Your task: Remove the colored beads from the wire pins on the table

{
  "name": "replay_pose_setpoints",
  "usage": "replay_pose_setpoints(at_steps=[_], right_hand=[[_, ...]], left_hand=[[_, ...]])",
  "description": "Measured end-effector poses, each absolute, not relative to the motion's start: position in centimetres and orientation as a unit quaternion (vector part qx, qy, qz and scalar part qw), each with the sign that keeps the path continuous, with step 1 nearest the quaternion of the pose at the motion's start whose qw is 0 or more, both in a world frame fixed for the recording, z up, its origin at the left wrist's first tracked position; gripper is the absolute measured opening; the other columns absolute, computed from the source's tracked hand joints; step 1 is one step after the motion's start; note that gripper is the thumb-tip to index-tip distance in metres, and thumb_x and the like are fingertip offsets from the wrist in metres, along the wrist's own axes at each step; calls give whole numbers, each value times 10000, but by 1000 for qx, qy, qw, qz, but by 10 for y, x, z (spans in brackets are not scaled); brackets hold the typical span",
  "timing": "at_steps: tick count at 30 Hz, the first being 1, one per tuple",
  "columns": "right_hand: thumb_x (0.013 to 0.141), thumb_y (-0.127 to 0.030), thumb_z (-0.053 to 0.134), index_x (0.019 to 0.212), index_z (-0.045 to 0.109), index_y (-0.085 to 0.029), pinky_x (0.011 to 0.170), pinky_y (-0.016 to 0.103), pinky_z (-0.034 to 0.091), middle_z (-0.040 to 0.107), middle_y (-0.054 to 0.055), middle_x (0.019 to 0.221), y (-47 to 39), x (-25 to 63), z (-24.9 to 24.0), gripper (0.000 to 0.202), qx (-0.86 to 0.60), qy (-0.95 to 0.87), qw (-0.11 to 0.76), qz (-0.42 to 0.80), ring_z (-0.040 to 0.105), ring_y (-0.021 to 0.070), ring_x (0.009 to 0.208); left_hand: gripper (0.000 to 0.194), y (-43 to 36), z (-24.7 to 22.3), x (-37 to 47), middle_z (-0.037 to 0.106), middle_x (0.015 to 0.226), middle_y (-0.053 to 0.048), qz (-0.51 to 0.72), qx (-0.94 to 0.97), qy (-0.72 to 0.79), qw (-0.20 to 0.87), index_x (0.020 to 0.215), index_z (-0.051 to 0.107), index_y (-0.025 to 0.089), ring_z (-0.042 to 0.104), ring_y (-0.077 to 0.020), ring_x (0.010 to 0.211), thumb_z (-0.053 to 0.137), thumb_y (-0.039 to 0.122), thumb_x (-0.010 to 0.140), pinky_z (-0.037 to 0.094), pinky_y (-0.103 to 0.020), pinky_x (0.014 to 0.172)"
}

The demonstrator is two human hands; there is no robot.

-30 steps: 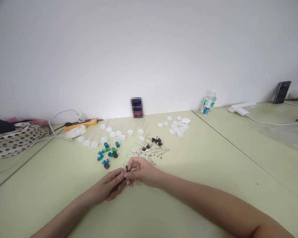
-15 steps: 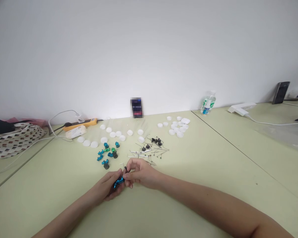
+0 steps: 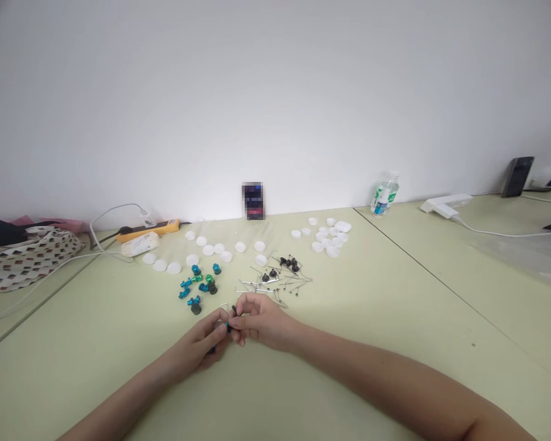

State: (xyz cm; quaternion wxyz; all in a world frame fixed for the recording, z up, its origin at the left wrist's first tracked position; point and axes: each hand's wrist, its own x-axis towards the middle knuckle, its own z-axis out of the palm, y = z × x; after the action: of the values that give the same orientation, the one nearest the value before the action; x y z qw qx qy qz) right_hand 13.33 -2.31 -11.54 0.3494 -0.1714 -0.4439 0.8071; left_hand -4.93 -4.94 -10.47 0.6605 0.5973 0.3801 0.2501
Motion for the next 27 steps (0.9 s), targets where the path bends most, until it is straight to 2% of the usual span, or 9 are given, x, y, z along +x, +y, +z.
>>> replay_pose_setpoints(at_steps=[3, 9, 12, 16, 19, 22, 27], right_hand=[[722, -185, 695, 770, 439, -160, 513, 203, 423, 567, -4, 766, -22, 134, -114, 261, -171, -438, 355, 808, 584, 81, 573], [723, -213, 691, 745, 425, -163, 480, 207, 410, 553, -10, 727, -26, 132, -111, 272, -167, -483, 332, 793, 569, 88, 547], [745, -251, 666, 753, 430, -168, 514, 250, 449, 558, 1, 733, -22, 135, -105, 251, -197, -542, 350, 738, 592, 119, 579], [820, -305, 561, 807, 478, -174, 640, 331, 494, 565, 18, 698, 0, 156, -100, 155, -337, -655, 430, 523, 598, 149, 642], [838, -295, 512, 895, 535, -183, 734, 361, 490, 546, 76, 920, 18, 177, -106, 129, -423, -740, 447, 273, 581, 172, 779], [873, -287, 437, 1024, 529, -196, 803, 392, 470, 490, 115, 1095, 26, 190, -117, 199, -451, -790, 395, 131, 544, 209, 929], [894, -305, 387, 1114, 488, -202, 857, 415, 454, 458, 125, 1163, 23, 189, -127, 263, -475, -810, 338, 61, 496, 239, 1044]], left_hand=[[318, -50, -105, -49, 367, 567, 71, 245, 605, 382, 654, 868, 488, 180, 230, -32, 396, 434, 492, 841, 167, -168, 360], [485, -49, -110, -47, 316, 483, 66, 236, 529, 439, 687, 609, 403, 172, 195, -40, 361, 307, 592, 832, 113, -187, 338], [495, -48, -107, -47, 313, 480, 61, 279, 529, 483, 640, 584, 390, 172, 220, -49, 378, 305, 592, 831, 145, -192, 360], [437, -43, -99, -58, 326, 538, 47, 445, 546, 559, 437, 599, 372, 177, 307, -78, 481, 347, 536, 848, 248, -197, 443], [362, -32, -97, -75, 359, 629, 31, 538, 523, 585, 309, 663, 372, 192, 362, -105, 584, 365, 501, 852, 300, -208, 510], [336, -18, -103, -95, 384, 665, 29, 533, 515, 632, 226, 692, 374, 203, 365, -117, 607, 341, 495, 854, 317, -225, 544], [325, 0, -118, -112, 455, 688, 22, 463, 522, 695, 174, 752, 411, 208, 428, -153, 644, 339, 512, 839, 355, -262, 591]])
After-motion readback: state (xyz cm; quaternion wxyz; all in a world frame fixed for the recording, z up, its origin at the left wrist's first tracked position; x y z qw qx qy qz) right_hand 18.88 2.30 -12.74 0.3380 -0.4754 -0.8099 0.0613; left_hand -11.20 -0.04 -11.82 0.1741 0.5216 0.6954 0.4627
